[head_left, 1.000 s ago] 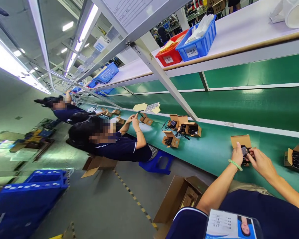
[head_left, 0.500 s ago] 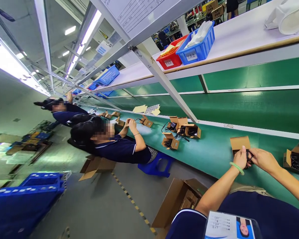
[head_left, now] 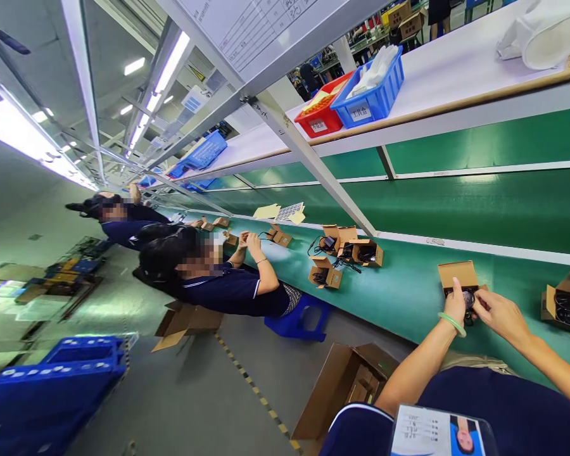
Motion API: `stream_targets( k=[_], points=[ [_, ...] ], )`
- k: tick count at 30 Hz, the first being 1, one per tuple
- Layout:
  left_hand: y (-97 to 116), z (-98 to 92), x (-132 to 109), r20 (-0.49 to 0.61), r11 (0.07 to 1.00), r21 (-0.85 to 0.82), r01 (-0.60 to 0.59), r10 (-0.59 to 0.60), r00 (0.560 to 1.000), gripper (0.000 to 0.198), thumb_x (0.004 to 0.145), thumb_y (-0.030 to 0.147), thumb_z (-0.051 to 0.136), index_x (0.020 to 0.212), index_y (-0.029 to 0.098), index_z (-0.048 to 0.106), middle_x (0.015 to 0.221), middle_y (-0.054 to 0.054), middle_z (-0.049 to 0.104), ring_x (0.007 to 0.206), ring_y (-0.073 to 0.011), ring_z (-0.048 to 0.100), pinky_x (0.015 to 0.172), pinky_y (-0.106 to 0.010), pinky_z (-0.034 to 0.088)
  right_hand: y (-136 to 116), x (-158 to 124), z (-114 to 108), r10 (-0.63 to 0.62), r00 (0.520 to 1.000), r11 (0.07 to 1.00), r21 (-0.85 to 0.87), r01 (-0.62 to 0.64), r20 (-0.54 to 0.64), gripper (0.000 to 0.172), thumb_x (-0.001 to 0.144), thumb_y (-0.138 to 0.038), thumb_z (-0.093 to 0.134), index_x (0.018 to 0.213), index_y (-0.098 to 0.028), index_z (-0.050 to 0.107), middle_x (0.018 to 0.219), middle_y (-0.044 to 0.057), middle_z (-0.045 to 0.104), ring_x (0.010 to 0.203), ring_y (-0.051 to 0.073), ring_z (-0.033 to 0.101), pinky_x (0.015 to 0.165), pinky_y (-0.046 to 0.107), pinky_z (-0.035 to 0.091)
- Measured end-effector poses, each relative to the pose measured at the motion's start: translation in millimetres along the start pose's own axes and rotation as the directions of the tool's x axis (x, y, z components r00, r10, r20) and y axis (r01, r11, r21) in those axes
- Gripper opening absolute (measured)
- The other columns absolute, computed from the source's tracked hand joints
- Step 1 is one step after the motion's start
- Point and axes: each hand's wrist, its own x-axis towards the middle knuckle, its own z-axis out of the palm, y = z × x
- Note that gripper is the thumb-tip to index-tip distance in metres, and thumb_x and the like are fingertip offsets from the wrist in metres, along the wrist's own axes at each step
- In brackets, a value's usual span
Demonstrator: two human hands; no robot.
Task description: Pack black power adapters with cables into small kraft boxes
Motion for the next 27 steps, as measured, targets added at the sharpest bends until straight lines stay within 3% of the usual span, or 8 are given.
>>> stream_targets(
  k=[2,4,6,9,15,18,23,27],
  points=[
    [1.6,-3.9,-0.4,0.114,0.970,0.175,-0.168,0.149,0.982,0.078,0.080,0.079,0.017,0.071,0.015,0.060,0.066,-0.008,0.061,0.056,-0.0167,0.055,0.063,-0.031,0.047,-4.9,1.9,-4.2,0.254,0.954,0.890,0.346,-0.296,0.160,0.046,0.087,-0.058,0.039,0.064,-0.020,0.051,0.056,0.001,0.052,0.051,0.013,0.044,0.051,0.026,0.032],
    [4.2,-8.5,-2.2,0.241,0.879,0.286,-0.381,0.318,0.917,0.076,0.081,0.077,0.011,0.069,0.017,0.057,0.065,-0.006,0.059,0.058,-0.0155,0.052,0.066,-0.030,0.046,-8.7,4.9,-7.7,0.350,0.850,0.586,0.616,-0.526,0.393,0.052,0.083,-0.066,0.043,0.062,-0.018,0.051,0.052,0.000,0.047,0.047,0.010,0.039,0.045,0.023,0.030],
    [6.9,-12.9,-4.5,0.314,0.781,0.327,-0.532,0.441,0.840,0.072,0.082,0.076,0.012,0.073,0.018,0.055,0.067,-0.004,0.058,0.064,-0.0152,0.051,0.071,-0.028,0.045,-9.7,6.9,-9.8,0.336,0.781,0.291,0.730,-0.618,0.526,0.050,0.077,-0.065,0.055,0.067,-0.016,0.056,0.055,0.000,0.048,0.046,0.008,0.036,0.041,0.020,0.027],
    [10.3,-18.4,-7.3,0.352,0.687,0.376,-0.622,0.515,0.781,0.071,0.081,0.077,0.013,0.080,0.019,0.055,0.071,-0.004,0.057,0.068,-0.0161,0.051,0.074,-0.028,0.044,-6.0,6.1,-9.8,0.300,0.764,0.077,0.784,-0.616,0.571,0.039,0.069,-0.051,0.073,0.075,-0.014,0.062,0.061,0.000,0.052,0.048,0.005,0.037,0.039,0.017,0.027],
    [15.3,-24.1,-8.5,0.397,0.695,0.350,-0.628,0.498,0.771,0.072,0.080,0.078,0.017,0.087,0.018,0.057,0.080,-0.007,0.061,0.074,-0.0177,0.054,0.076,-0.028,0.044,-4.5,3.6,-3.9,0.265,0.775,-0.103,0.815,-0.570,0.574,0.027,0.063,-0.033,0.079,0.076,-0.015,0.064,0.066,0.000,0.053,0.049,0.004,0.038,0.038,0.016,0.031],
    [15.4,-19.1,-5.3,0.322,0.777,0.278,-0.564,0.478,0.817,0.072,0.079,0.079,0.019,0.076,0.018,0.058,0.072,-0.005,0.060,0.066,-0.0159,0.052,0.072,-0.028,0.044,-15.0,6.0,4.9,0.310,0.790,-0.154,0.848,-0.507,0.528,0.029,0.062,-0.034,0.078,0.068,-0.015,0.058,0.055,-0.005,0.041,0.046,0.003,0.031,0.037,0.014,0.029],
    [12.8,-1.9,2.8,0.012,0.962,-0.015,-0.272,0.272,0.962,0.076,0.073,0.085,0.022,0.058,0.017,0.052,0.058,-0.004,0.053,0.059,-0.0150,0.049,0.065,-0.029,0.041,-34.0,2.4,23.1,0.385,0.811,-0.141,0.897,-0.420,0.440,0.035,0.065,-0.039,0.075,0.064,-0.018,0.047,0.050,-0.009,0.027,0.044,0.003,0.021,0.035,0.014,0.023],
    [13.9,5.0,5.5,0.080,0.937,-0.348,-0.040,0.072,0.994,0.078,0.064,0.091,0.028,0.056,0.016,0.049,0.053,-0.003,0.050,0.049,-0.0122,0.045,0.054,-0.027,0.037,-40.1,-13.1,25.1,0.413,0.812,-0.093,0.906,-0.413,0.413,0.034,0.067,-0.039,0.074,0.064,-0.017,0.048,0.053,-0.008,0.028,0.045,0.003,0.020,0.035,0.014,0.022]
  ],
)
